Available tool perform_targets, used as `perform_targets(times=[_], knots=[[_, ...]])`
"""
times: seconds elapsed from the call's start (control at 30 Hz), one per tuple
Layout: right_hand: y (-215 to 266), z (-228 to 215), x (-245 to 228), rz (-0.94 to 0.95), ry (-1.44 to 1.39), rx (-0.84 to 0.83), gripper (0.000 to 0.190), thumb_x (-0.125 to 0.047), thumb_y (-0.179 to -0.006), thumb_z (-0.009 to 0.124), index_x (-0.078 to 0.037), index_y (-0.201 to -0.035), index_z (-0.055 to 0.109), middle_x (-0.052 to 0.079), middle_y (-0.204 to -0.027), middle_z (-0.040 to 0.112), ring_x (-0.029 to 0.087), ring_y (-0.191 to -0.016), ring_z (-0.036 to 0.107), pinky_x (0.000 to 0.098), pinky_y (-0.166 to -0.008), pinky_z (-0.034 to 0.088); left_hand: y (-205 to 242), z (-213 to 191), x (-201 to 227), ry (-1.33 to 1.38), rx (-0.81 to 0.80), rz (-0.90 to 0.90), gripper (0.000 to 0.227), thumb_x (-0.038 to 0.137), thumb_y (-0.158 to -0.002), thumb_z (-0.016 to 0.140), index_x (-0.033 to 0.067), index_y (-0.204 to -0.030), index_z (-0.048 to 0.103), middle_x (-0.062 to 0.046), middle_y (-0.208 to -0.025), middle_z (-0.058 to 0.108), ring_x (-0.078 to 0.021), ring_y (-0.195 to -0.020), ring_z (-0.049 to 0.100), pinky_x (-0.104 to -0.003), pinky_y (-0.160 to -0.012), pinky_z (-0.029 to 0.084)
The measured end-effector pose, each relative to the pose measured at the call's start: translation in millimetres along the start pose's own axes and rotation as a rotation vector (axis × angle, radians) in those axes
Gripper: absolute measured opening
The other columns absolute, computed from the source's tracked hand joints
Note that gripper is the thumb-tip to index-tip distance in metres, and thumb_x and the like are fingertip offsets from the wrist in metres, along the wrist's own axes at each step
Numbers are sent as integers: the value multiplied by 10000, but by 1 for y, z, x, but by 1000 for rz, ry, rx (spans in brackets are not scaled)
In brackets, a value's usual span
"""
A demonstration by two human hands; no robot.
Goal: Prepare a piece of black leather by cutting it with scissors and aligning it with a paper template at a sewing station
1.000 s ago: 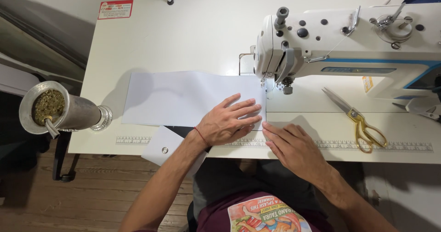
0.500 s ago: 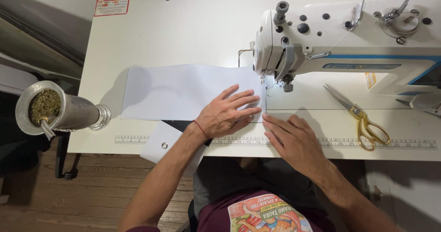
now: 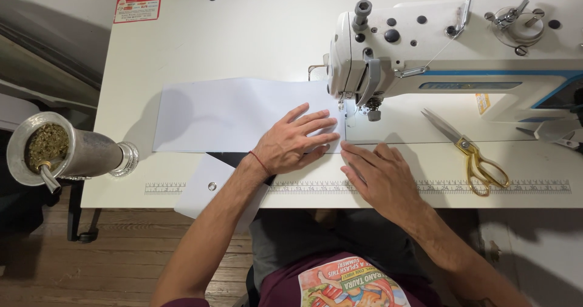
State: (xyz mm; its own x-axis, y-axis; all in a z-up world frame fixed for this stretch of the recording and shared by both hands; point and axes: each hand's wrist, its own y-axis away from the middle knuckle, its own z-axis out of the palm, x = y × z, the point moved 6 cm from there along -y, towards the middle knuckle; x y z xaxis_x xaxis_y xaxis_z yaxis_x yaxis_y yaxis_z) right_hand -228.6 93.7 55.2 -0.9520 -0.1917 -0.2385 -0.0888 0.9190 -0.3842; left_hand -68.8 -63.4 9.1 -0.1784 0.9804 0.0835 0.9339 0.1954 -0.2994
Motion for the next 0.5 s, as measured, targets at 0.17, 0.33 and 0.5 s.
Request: perform_targets(times=[0.17, 0.33, 0.5], knots=[[-5, 2, 3, 6, 32, -29, 330, -419, -1169, 671, -238, -1384, 843, -23, -1449, 826, 224, -1000, 681, 405, -932, 587, -2, 0, -6, 2, 23, 0, 410, 488, -1186, 597, 402, -1576, 691, 9, -1696, 641, -218, -1662, 535, -580, -1429, 311], [-11, 0, 3, 25, 10, -58, 340, -408, -1179, 655, -215, -1376, 854, 5, -1433, 838, 233, -996, 691, 408, -920, 579, -7, 1, -12, 9, 16, -19, 408, 481, -1185, 593, 414, -1576, 691, 12, -1678, 655, -214, -1655, 540, -583, -1426, 316], [-16, -1, 6, 35, 8, -68, 346, -406, -1191, 635, -223, -1393, 848, 1, -1440, 833, 239, -988, 689, 414, -917, 576, -9, 1, -16, 0, 15, -27, 397, 481, -1187, 587, 415, -1563, 693, 22, -1680, 649, -213, -1650, 545, -583, -1421, 327]])
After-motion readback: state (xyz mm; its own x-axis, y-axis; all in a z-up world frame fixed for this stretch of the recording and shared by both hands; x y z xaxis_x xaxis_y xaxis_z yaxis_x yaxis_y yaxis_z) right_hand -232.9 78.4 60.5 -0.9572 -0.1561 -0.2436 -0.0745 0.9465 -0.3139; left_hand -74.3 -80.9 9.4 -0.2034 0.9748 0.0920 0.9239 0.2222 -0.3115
